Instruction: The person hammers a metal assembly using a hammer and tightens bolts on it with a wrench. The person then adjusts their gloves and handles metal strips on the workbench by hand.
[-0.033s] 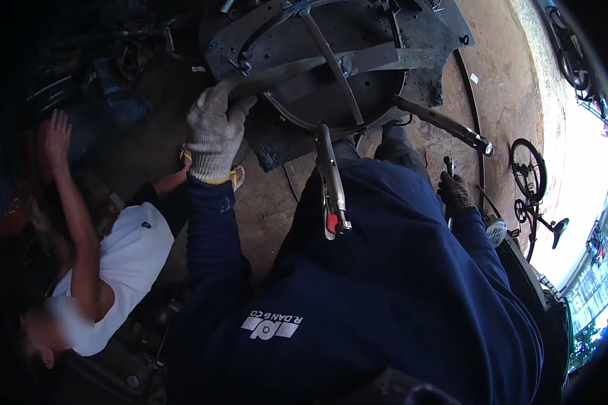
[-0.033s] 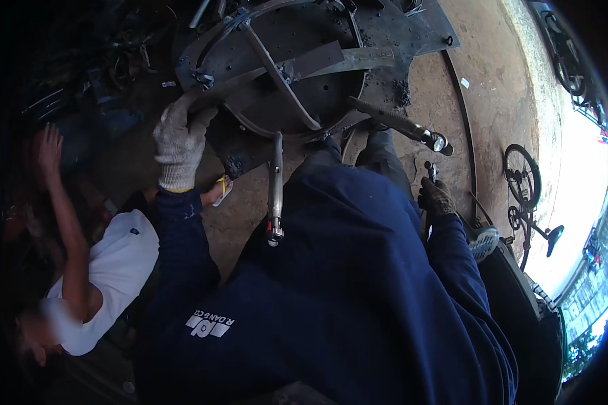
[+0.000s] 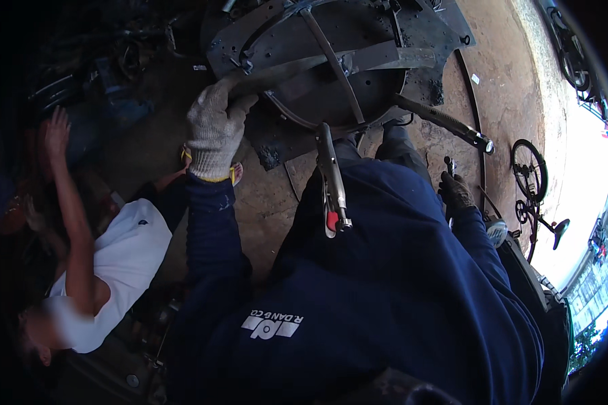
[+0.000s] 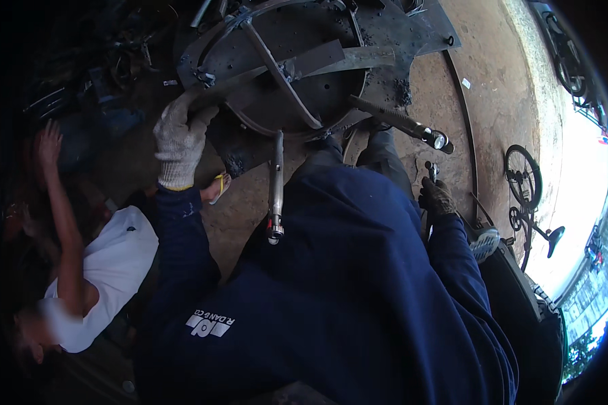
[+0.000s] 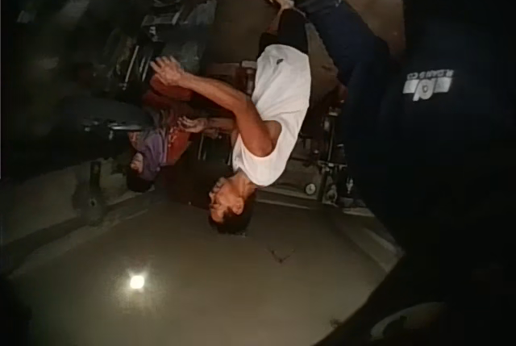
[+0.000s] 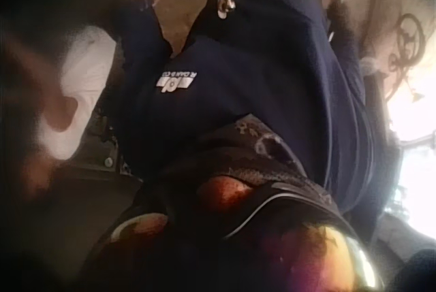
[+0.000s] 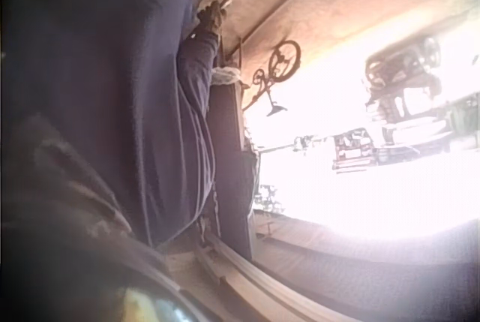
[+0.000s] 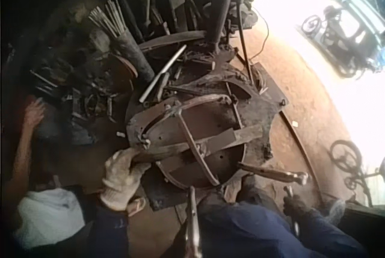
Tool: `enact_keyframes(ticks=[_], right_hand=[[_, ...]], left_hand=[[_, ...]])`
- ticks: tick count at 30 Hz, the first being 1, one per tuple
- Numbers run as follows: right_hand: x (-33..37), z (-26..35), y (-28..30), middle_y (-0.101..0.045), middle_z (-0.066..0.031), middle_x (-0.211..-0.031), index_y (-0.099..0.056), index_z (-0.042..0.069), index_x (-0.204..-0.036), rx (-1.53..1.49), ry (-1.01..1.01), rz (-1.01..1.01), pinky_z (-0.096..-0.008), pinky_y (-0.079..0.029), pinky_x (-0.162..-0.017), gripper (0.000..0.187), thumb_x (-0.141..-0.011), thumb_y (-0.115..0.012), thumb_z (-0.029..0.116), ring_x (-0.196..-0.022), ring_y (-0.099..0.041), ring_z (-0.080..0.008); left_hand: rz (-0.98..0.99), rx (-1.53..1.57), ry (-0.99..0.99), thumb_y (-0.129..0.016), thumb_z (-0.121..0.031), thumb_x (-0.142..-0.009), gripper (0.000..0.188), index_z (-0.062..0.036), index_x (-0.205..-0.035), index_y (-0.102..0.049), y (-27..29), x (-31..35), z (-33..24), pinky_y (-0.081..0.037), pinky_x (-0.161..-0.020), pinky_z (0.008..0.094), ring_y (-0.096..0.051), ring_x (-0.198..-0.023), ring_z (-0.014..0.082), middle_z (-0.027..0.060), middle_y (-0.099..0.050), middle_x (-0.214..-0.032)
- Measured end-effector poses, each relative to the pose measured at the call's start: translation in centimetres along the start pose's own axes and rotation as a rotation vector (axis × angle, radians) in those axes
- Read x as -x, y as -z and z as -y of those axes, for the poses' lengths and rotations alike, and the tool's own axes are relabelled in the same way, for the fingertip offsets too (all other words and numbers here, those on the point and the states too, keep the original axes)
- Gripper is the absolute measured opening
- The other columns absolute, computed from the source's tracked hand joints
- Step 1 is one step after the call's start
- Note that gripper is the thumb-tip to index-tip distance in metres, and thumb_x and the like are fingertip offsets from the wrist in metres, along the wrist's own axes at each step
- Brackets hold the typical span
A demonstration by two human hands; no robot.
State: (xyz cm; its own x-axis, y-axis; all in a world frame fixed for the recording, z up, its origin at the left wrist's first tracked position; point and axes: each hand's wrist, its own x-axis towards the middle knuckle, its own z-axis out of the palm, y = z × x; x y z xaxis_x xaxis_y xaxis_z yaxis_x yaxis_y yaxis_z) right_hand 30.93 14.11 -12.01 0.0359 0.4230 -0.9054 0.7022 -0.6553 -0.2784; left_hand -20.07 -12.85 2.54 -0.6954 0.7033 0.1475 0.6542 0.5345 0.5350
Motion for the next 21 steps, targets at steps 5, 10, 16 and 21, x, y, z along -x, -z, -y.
enact_keyframes(ticks=[5, 10, 16, 21], right_hand=[[-0.7, -0.5, -0.2, -0.062, -0.0091, -0.091, -0.056, 0.006, -0.115, 0.037, -0.024, -0.020, -0.0333, -0.050, -0.059, 0.041, -0.093, -0.070, 0.039, -0.070, -0.061, -0.0200], [-0.9, -1.0, -0.4, -0.062, -0.0096, -0.092, -0.057, 0.006, -0.114, 0.016, -0.028, -0.045, -0.0348, -0.051, -0.061, 0.041, -0.092, -0.071, 0.038, -0.072, -0.061, -0.0210], [-0.5, -1.8, 0.3, -0.059, -0.0102, -0.091, -0.053, 0.005, -0.116, -0.043, -0.036, -0.041, -0.0361, -0.050, -0.057, 0.042, -0.092, -0.071, 0.035, -0.068, -0.059, -0.0217], [-0.6, -2.3, 1.1, -0.056, -0.0108, -0.091, -0.050, 0.005, -0.117, -0.046, -0.026, -0.049, -0.0375, -0.049, -0.054, 0.045, -0.092, -0.070, 0.035, -0.066, -0.059, -0.0224]], left_hand=[[0.039, 0.036, 0.060, -0.080, -0.014, -0.080, 0.039, -0.0052, -0.117, -0.070, 0.2, -0.2, 0.2, -0.056, -0.082, 0.0393, -0.071, -0.094, 0.0299, 0.0161, -0.073, -0.106], [0.070, 0.021, 0.073, -0.080, -0.015, -0.080, 0.041, -0.0048, -0.119, -0.069, 0.4, -0.3, 0.3, -0.055, -0.082, 0.0379, -0.071, -0.093, 0.0269, 0.0153, -0.073, -0.106], [0.136, 0.069, 0.134, -0.079, -0.013, -0.081, 0.042, -0.0040, -0.122, -0.068, 0.8, 0.6, -1.2, -0.055, -0.084, 0.0342, -0.070, -0.096, 0.0201, 0.0119, -0.073, -0.108], [0.110, 0.232, 0.200, -0.081, -0.020, -0.082, 0.044, -0.0048, -0.121, -0.068, -1.1, 3.2, -0.5, -0.054, -0.088, 0.0390, -0.070, -0.100, 0.0279, 0.0148, -0.071, -0.113]])
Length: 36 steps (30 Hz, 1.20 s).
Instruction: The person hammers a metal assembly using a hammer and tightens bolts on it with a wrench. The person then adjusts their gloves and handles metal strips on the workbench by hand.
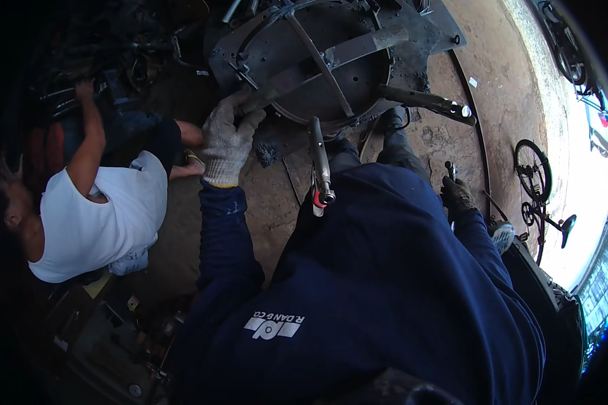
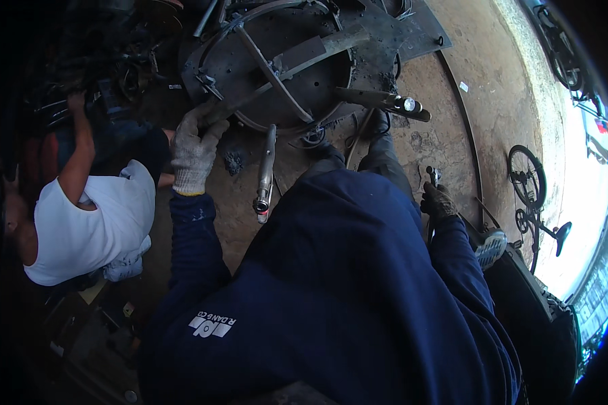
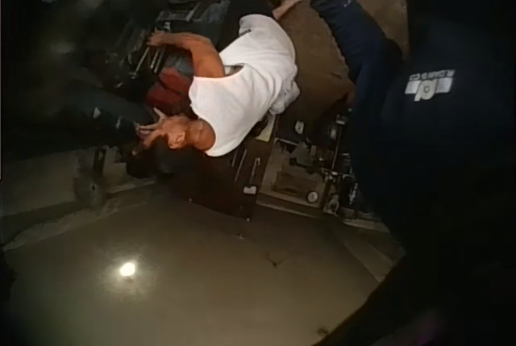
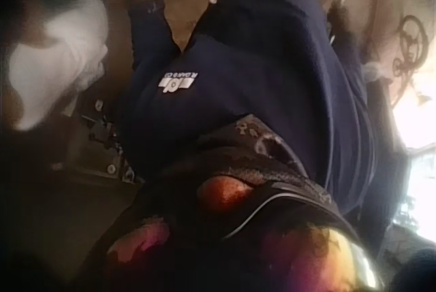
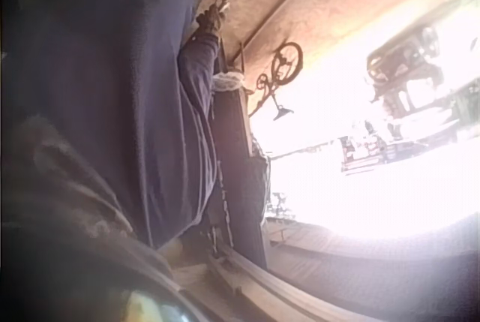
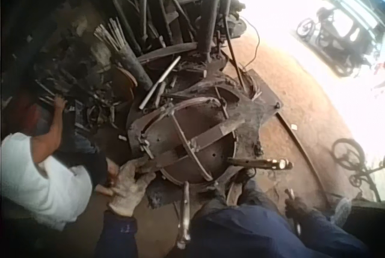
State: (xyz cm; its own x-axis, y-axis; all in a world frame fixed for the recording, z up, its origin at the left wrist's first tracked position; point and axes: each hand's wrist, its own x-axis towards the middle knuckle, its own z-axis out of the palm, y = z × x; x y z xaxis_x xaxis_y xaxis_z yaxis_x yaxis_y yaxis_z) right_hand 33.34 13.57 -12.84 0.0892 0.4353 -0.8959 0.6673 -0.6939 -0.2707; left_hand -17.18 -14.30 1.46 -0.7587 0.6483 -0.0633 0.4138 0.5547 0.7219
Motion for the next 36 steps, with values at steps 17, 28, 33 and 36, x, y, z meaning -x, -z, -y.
enact_keyframes(ticks=[17, 28, 33, 36], right_hand=[[-6.6, 5.3, 2.1, -0.057, -0.0107, -0.094, -0.051, 0.006, -0.119, 0.075, 0.100, 0.153, -0.0395, -0.052, -0.058, 0.044, -0.091, -0.072, 0.032, -0.071, -0.058, -0.0220], [-2.1, 17.4, 2.2, -0.060, -0.0044, -0.085, -0.061, 0.003, -0.113, 0.008, 0.521, 0.137, -0.0318, -0.049, -0.052, 0.041, -0.089, -0.077, 0.032, -0.062, -0.058, -0.0150], [2.4, 25.0, -0.9, -0.063, -0.0047, -0.090, -0.061, 0.002, -0.117, -0.163, 0.730, 0.283, -0.0304, -0.051, -0.057, 0.042, -0.091, -0.076, 0.031, -0.066, -0.060, -0.0151], [7.7, 29.0, -3.2, -0.068, -0.0081, -0.097, -0.061, 0.001, -0.120, -0.194, 0.847, 0.480, -0.0315, -0.057, -0.066, 0.041, -0.094, -0.073, 0.031, -0.073, -0.066, -0.0173]], left_hand=[[-0.212, -0.307, -0.090, -0.081, -0.034, -0.084, 0.061, -0.0054, -0.133, -0.060, -1.9, 1.6, -1.1, -0.050, -0.099, 0.0443, -0.061, -0.118, 0.0364, 0.0202, -0.061, -0.128], [-0.219, -0.375, 0.044, -0.079, -0.039, -0.085, 0.056, -0.0062, -0.128, -0.064, -3.4, 1.4, -1.4, -0.052, -0.095, 0.0439, -0.065, -0.112, 0.0349, 0.0184, -0.067, -0.121], [-0.243, -0.322, 0.030, -0.079, -0.040, -0.086, 0.052, -0.0071, -0.124, -0.067, -3.4, 1.7, 0.2, -0.054, -0.091, 0.0433, -0.068, -0.106, 0.0352, 0.0182, -0.069, -0.117], [-0.232, -0.279, 0.077, -0.080, -0.041, -0.084, 0.056, -0.0051, -0.125, -0.067, -3.6, 1.8, -0.8, -0.053, -0.092, 0.0428, -0.068, -0.107, 0.0340, 0.0183, -0.069, -0.117]])
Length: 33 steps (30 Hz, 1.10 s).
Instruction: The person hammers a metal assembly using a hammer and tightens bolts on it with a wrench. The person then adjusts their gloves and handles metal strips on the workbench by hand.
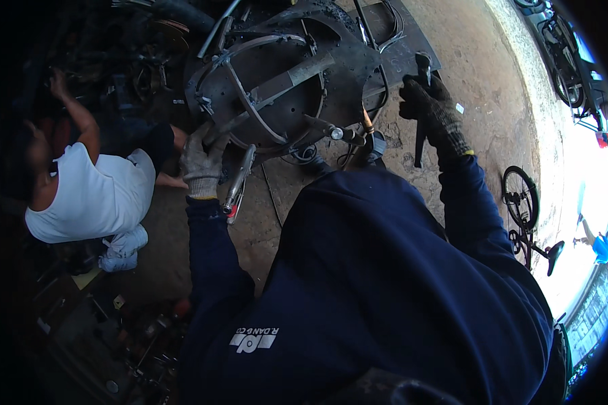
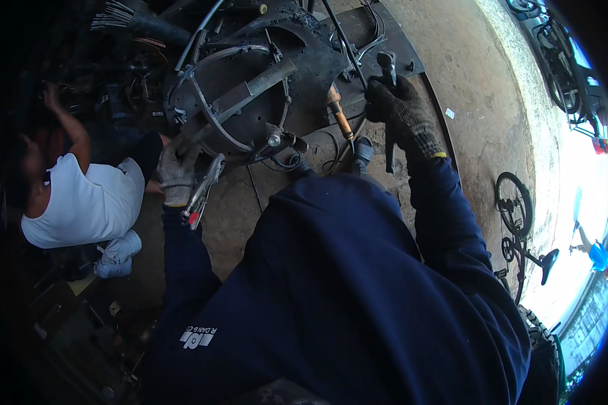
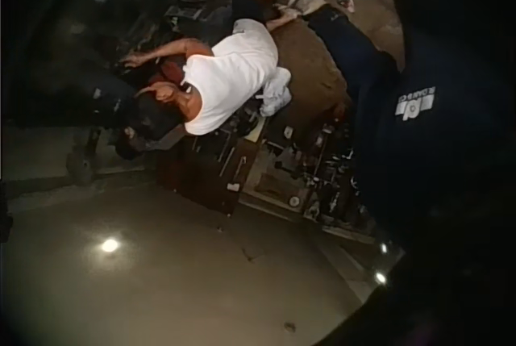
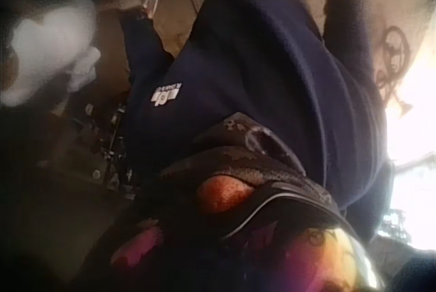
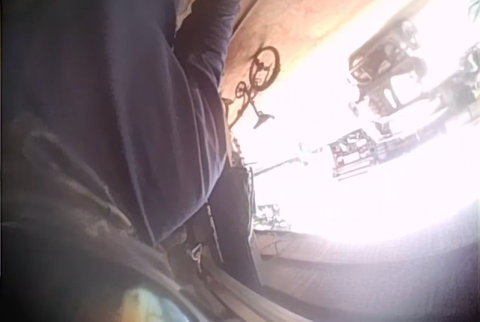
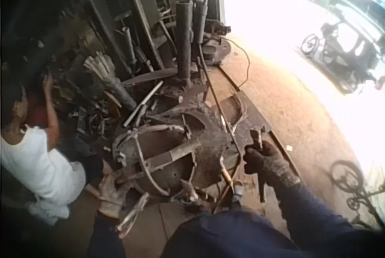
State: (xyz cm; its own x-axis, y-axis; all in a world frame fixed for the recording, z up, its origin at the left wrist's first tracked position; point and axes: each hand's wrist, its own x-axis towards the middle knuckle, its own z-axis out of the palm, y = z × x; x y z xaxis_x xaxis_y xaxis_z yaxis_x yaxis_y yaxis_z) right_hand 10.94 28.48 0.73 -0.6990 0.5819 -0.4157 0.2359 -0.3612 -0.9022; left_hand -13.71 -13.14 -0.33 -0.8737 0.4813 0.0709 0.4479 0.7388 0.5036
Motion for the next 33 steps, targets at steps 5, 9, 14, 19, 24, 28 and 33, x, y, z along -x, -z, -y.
enact_keyframes(ticks=[5, 9, 14, 19, 24, 28, 33], right_hand=[[-3.8, 6.0, -8.0, -0.071, -0.0139, -0.103, -0.060, -0.002, -0.119, 0.110, 0.027, 0.231, -0.0350, -0.060, -0.077, 0.043, -0.096, -0.071, 0.032, -0.083, -0.072, -0.0201], [-6.2, 7.1, -10.9, -0.071, -0.0119, -0.100, -0.060, -0.002, -0.120, 0.431, 0.014, 0.484, -0.0328, -0.060, -0.078, 0.040, -0.097, -0.069, 0.029, -0.080, -0.071, -0.0197], [-6.9, 6.9, -11.6, -0.071, -0.0119, -0.099, -0.061, -0.002, -0.118, 0.510, 0.014, 0.492, -0.0327, -0.059, -0.078, 0.039, -0.097, -0.069, 0.030, -0.080, -0.071, -0.0194], [-6.9, 6.5, -11.6, -0.071, -0.0119, -0.098, -0.061, -0.002, -0.117, 0.522, 0.015, 0.463, -0.0326, -0.059, -0.078, 0.039, -0.097, -0.069, 0.030, -0.080, -0.071, -0.0192], [-6.9, 5.8, -11.3, -0.071, -0.0118, -0.096, -0.062, -0.003, -0.115, 0.507, 0.023, 0.426, -0.0325, -0.059, -0.077, 0.039, -0.097, -0.068, 0.031, -0.080, -0.070, -0.0190], [-6.8, 5.1, -10.6, -0.071, -0.0118, -0.095, -0.062, -0.003, -0.114, 0.455, 0.030, 0.385, -0.0324, -0.059, -0.077, 0.039, -0.097, -0.068, 0.031, -0.080, -0.070, -0.0188], [-5.7, 4.9, -10.3, -0.070, -0.0112, -0.092, -0.063, -0.003, -0.110, 0.425, 0.058, 0.378, -0.0317, -0.056, -0.076, 0.040, -0.096, -0.070, 0.033, -0.080, -0.068, -0.0177]], left_hand=[[0.042, 0.094, 0.106, -0.083, -0.041, -0.081, 0.060, -0.0008, -0.123, -0.067, 0.1, 0.3, -0.2, -0.053, -0.094, 0.0406, -0.068, -0.110, 0.0309, 0.0171, -0.070, -0.119], [0.052, 0.144, 0.105, -0.083, -0.039, -0.081, 0.056, -0.0023, -0.121, -0.068, -0.3, 0.0, 1.1, -0.053, -0.094, 0.0401, -0.068, -0.110, 0.0305, 0.0168, -0.070, -0.119], [-0.022, 0.128, 0.042, -0.083, -0.032, -0.082, 0.047, -0.0071, -0.119, -0.070, -0.9, 0.5, 1.0, -0.053, -0.092, 0.0403, -0.069, -0.107, 0.0296, 0.0146, -0.070, -0.116], [-0.054, 0.217, 0.028, -0.083, -0.028, -0.082, 0.045, -0.0079, -0.119, -0.071, -1.3, 0.9, 0.9, -0.052, -0.093, 0.0400, -0.068, -0.107, 0.0289, 0.0139, -0.070, -0.115], [-0.051, 0.279, 0.024, -0.083, -0.027, -0.082, 0.045, -0.0079, -0.121, -0.070, -0.7, 0.1, -0.1, -0.052, -0.094, 0.0398, -0.067, -0.108, 0.0283, 0.0136, -0.070, -0.116], [-0.039, 0.253, -0.012, -0.074, -0.017, -0.089, 0.046, -0.0012, -0.131, -0.062, -0.4, -0.8, -0.2, -0.050, -0.098, 0.0354, -0.066, -0.111, 0.0247, 0.0140, -0.069, -0.120], [-0.022, 0.147, -0.009, -0.074, -0.016, -0.090, 0.046, -0.0026, -0.133, -0.062, -0.8, -0.4, 0.7, -0.049, -0.100, 0.0361, -0.065, -0.115, 0.0250, 0.0141, -0.067, -0.125]])
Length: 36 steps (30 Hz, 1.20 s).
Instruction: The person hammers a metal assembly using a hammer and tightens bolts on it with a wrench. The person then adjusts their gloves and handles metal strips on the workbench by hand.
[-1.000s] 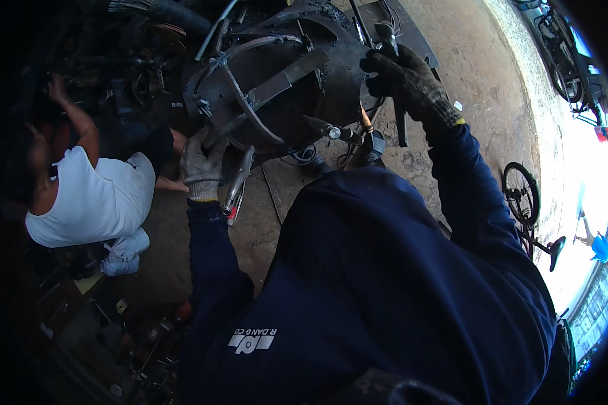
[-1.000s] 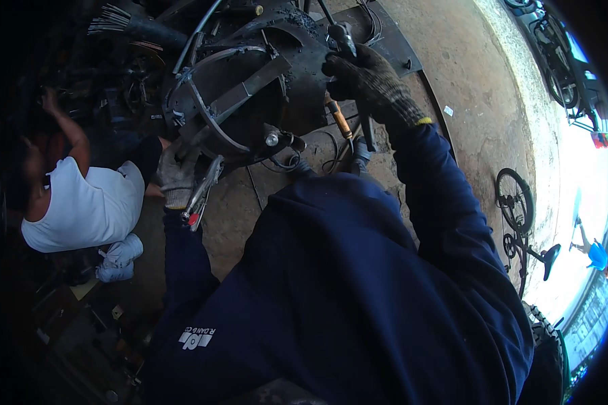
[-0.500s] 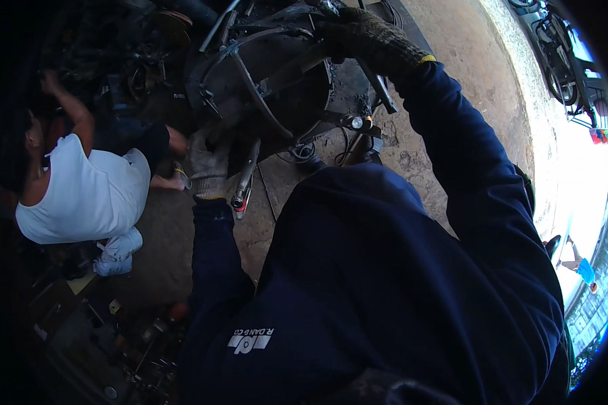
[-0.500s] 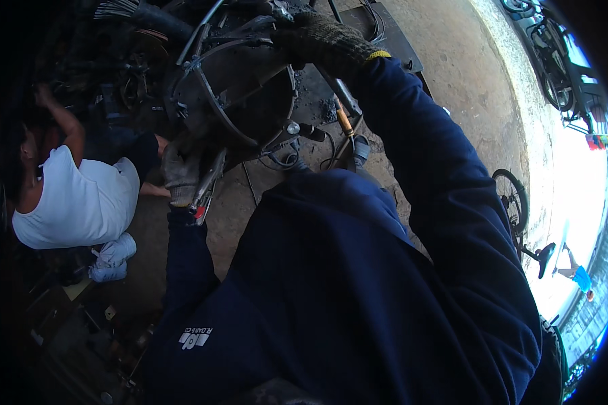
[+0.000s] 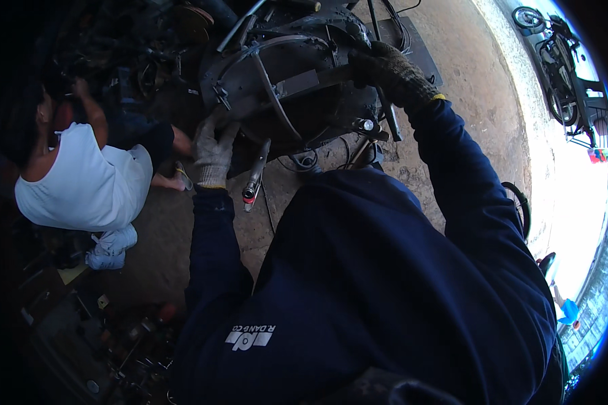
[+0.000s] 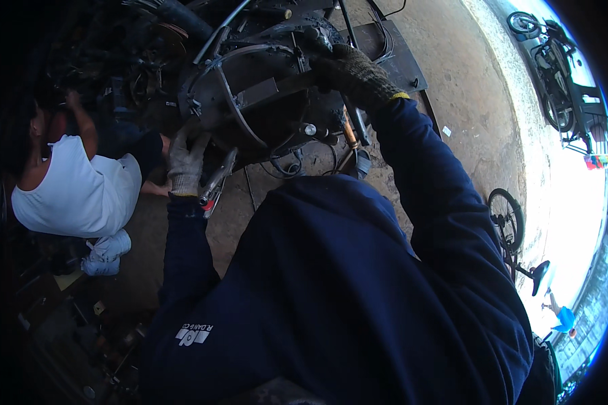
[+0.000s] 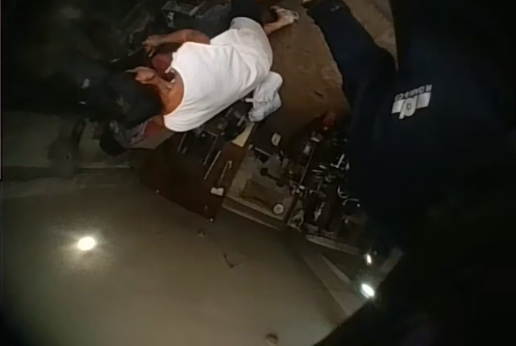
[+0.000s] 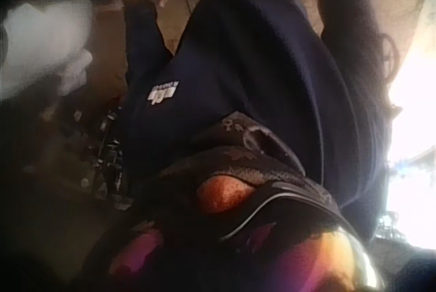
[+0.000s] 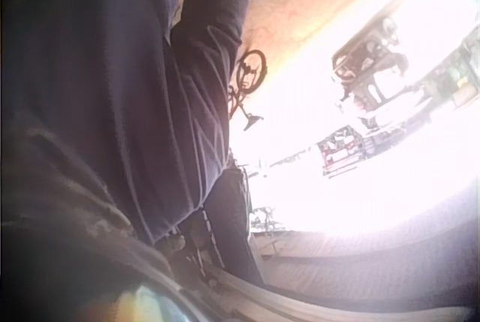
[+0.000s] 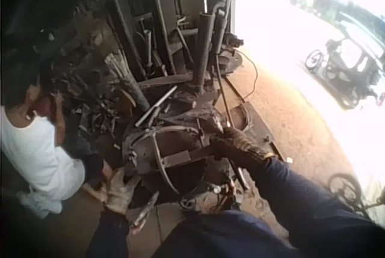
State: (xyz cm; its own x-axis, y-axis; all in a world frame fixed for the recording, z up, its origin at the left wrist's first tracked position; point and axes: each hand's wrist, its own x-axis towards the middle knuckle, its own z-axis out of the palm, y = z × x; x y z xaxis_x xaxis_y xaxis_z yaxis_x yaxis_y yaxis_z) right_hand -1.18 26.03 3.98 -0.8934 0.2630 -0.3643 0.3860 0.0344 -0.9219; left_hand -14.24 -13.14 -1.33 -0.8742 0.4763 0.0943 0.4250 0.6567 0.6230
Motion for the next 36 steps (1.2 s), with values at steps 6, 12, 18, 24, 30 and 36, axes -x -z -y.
enact_keyframes(ticks=[6, 12, 18, 24, 30, 36], right_hand=[[-0.3, -0.9, 0.0, -0.069, -0.0089, -0.094, -0.063, -0.001, -0.110, -0.118, 0.019, -0.069, -0.0314, -0.056, -0.073, 0.037, -0.095, -0.071, 0.032, -0.078, -0.066, -0.0165], [0.4, 1.0, 1.5, -0.066, -0.0078, -0.090, -0.060, -0.003, -0.114, -0.181, 0.044, -0.147, -0.0321, -0.055, -0.068, 0.038, -0.095, -0.071, 0.029, -0.073, -0.065, -0.0166], [2.8, 13.8, 0.1, -0.068, -0.0091, -0.103, -0.057, -0.001, -0.124, -0.395, 0.361, -0.145, -0.0354, -0.056, -0.079, 0.040, -0.101, -0.063, 0.031, -0.087, -0.069, -0.0204], [2.4, 20.9, -7.5, -0.068, -0.0139, -0.121, -0.054, 0.005, -0.136, 0.318, 0.976, -0.278, -0.0329, -0.053, -0.096, 0.043, -0.105, -0.054, 0.034, -0.113, -0.065, -0.0246], [3.2, 17.1, -2.8, -0.066, -0.0117, -0.129, -0.055, 0.007, -0.142, 0.253, 0.487, 0.032, -0.0332, -0.048, -0.099, 0.054, -0.103, -0.055, 0.044, -0.113, -0.064, -0.0221], [11.3, 1.7, 3.4, -0.068, -0.0110, -0.112, -0.057, -0.001, -0.133, -0.229, 0.197, -0.419, -0.0320, -0.050, -0.086, 0.051, -0.104, -0.055, 0.041, -0.095, -0.065, -0.0188]], left_hand=[[-0.045, 0.067, 0.046, -0.079, -0.027, -0.083, 0.046, -0.0082, -0.125, -0.068, -0.1, -0.7, -0.5, -0.051, -0.096, 0.0404, -0.066, -0.110, 0.0297, 0.0146, -0.070, -0.117], [-0.133, -0.050, -0.063, -0.078, -0.026, -0.085, 0.054, -0.0051, -0.132, -0.062, 2.7, -0.9, -3.7, -0.051, -0.098, 0.0403, -0.065, -0.113, 0.0317, 0.0180, -0.066, -0.126], [-0.229, 0.237, -0.340, -0.080, -0.033, -0.087, 0.063, -0.0004, -0.135, -0.056, 9.6, -6.0, -13.3, -0.056, -0.090, 0.0417, -0.070, -0.104, 0.0306, 0.0197, -0.066, -0.125], [-0.105, -0.088, -0.753, -0.074, -0.034, -0.091, 0.052, -0.0019, -0.129, -0.059, 7.7, -8.8, -22.1, -0.058, -0.077, 0.0390, -0.072, -0.094, 0.0297, 0.0203, -0.069, -0.112], [0.054, 0.060, -0.231, -0.065, -0.029, -0.094, 0.032, -0.0055, -0.116, -0.067, 12.6, -10.3, -15.1, -0.050, -0.074, 0.0371, -0.066, -0.085, 0.0258, 0.0133, -0.069, -0.089], [0.319, -0.225, -0.202, -0.070, -0.034, -0.090, 0.033, -0.0052, -0.105, -0.066, 10.9, -15.9, -3.9, -0.052, -0.075, 0.0430, -0.068, -0.081, 0.0317, 0.0159, -0.069, -0.086]])
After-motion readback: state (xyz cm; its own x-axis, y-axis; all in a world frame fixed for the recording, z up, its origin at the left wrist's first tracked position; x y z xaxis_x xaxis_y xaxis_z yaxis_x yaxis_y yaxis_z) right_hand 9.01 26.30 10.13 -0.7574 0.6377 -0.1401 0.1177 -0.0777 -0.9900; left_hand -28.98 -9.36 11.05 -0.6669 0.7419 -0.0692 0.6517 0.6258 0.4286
